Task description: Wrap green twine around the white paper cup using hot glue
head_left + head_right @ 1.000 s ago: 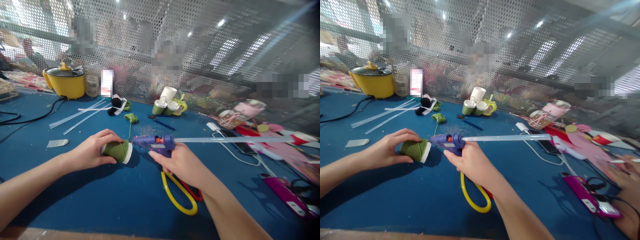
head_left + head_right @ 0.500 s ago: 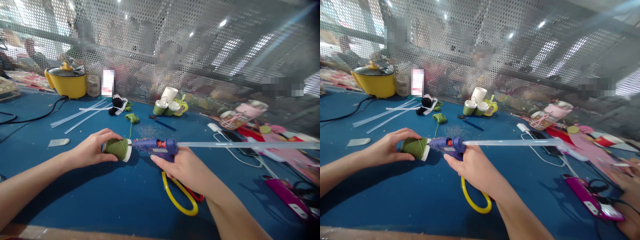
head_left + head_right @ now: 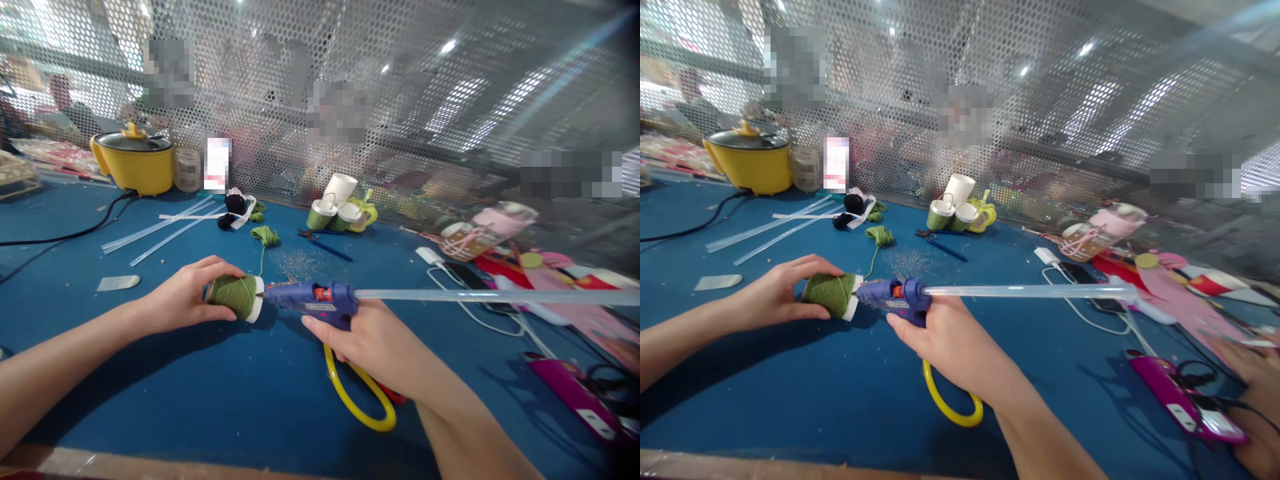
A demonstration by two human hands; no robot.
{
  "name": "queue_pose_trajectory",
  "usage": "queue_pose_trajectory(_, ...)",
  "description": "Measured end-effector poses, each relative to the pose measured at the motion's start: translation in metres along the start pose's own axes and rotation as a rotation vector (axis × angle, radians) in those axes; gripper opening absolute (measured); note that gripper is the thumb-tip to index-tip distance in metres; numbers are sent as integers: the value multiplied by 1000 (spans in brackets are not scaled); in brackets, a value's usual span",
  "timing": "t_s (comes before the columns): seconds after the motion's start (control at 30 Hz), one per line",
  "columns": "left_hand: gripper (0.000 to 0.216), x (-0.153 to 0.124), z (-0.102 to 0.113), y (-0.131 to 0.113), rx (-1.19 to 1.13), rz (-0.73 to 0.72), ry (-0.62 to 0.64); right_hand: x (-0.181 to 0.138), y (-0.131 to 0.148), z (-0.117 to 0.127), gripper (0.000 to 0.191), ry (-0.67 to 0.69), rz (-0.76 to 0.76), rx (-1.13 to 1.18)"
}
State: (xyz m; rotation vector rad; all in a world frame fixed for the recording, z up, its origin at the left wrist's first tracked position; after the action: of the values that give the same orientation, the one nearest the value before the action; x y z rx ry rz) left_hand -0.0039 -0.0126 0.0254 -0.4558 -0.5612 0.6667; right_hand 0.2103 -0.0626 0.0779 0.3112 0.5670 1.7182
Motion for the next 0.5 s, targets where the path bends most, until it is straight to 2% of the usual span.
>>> queue_pose_trajectory(0.5,44,2,0,0,22,24,-3,-5,-7,-6,31,87,-52,-27)
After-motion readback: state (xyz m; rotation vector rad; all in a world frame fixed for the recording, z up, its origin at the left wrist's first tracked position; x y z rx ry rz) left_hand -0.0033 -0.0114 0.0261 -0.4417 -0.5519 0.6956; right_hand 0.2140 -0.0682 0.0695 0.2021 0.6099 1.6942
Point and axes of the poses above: each hand's wrist, its own x-axis towards the middle knuckle, its own z-axis out of the back of the hand, y = z × x, the point moved 4 cm from there along x, towards the middle knuckle, and after that the axes turned 4 degrees about -z, right-handed, at the moved point
